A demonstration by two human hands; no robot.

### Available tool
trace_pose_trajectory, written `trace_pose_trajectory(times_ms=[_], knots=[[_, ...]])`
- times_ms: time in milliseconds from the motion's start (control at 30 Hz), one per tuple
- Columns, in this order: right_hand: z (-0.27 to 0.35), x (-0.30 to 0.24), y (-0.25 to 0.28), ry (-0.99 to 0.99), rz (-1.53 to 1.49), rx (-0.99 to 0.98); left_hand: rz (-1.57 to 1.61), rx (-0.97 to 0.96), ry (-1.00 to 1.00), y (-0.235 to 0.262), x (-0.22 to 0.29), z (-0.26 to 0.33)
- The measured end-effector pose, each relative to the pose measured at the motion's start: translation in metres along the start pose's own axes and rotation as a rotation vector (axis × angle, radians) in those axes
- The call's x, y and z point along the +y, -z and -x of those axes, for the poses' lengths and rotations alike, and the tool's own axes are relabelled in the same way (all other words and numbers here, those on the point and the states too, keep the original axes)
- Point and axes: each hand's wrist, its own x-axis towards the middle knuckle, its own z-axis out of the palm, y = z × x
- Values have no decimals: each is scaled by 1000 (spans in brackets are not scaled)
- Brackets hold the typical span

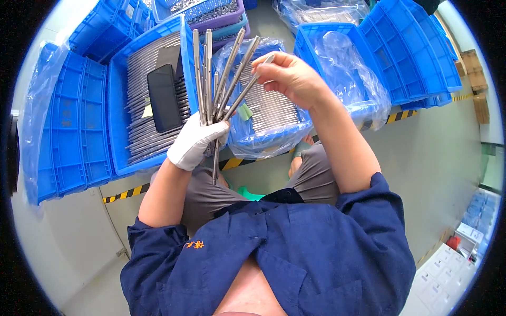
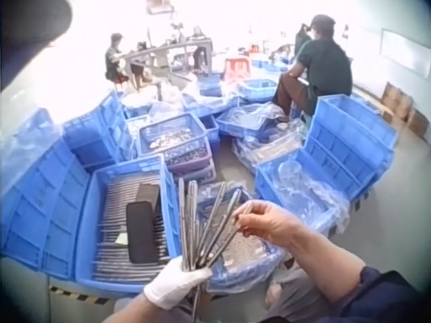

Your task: Sorting and inspecting metal rods from blue industrial crates in a factory setting.

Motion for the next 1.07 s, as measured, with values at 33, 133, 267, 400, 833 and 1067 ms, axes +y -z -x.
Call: trace_pose_trajectory(times_ms=[33, 133, 267, 400, 833, 1067], knots=[[0, 4, -9, -22, 154, 54, 1, 10, 6, 0, 1, -1], [4, 24, -33, -96, 197, -32, 25, 28, 1, -1, -1, -2], [2, 31, -31, -76, 166, -39, 61, 35, -19, -1, -1, -4], [-2, 30, -24, -104, 124, 77, 125, 121, -67, -3, -3, -4], [13, 35, -39, -506, 58, -363, 319, 31, -59, 8, -2, -9], [21, 52, -57, -625, 152, -483, 187, 15, -85, 6, 1, -6]])
